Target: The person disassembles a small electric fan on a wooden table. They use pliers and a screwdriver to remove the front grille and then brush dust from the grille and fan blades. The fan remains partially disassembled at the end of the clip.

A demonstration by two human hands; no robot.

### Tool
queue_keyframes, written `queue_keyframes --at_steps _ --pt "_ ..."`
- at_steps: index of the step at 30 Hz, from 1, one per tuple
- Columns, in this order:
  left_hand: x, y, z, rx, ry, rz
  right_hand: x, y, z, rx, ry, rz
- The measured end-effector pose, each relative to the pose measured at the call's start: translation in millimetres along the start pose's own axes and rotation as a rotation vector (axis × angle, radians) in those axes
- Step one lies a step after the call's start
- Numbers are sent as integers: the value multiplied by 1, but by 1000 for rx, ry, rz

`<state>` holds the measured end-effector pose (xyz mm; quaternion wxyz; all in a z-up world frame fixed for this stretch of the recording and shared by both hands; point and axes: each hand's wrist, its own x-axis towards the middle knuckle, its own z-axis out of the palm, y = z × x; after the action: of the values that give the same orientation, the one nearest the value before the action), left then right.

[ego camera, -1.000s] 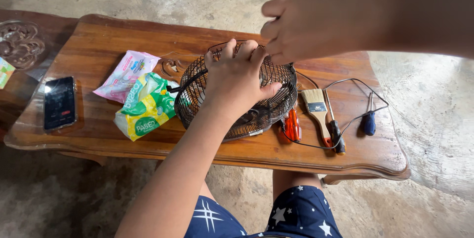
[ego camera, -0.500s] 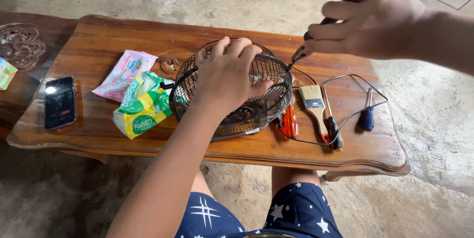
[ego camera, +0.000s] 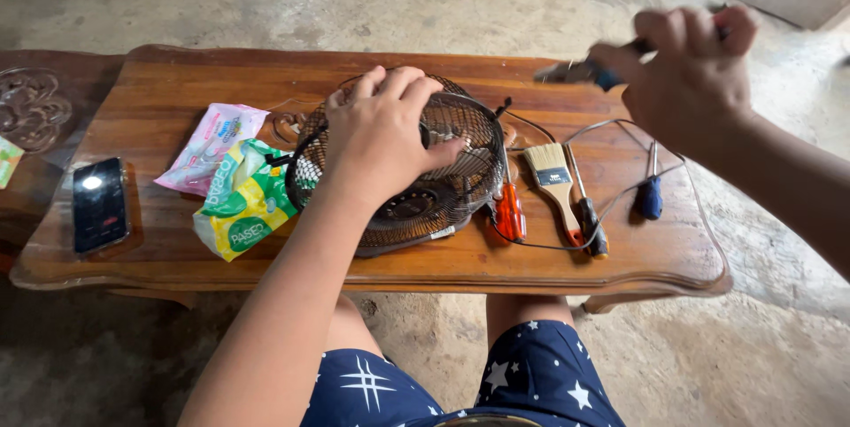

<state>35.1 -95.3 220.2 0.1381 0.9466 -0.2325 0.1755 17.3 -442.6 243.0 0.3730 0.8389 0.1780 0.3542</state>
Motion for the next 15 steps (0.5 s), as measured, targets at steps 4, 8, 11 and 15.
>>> queue_keyframes --at_steps 4,8,11,15 --pt "6 3 1 40 -54 18 -49 6 76 648 -317 445" --pt "5 4 1 75 -88 -31 -119 -37 158 1002 -938 916" --pt "4 4 1 71 -88 -28 -167 -83 192 840 -967 991" --pt "5 4 1 53 -69 -10 -187 -126 219 701 -944 1056"
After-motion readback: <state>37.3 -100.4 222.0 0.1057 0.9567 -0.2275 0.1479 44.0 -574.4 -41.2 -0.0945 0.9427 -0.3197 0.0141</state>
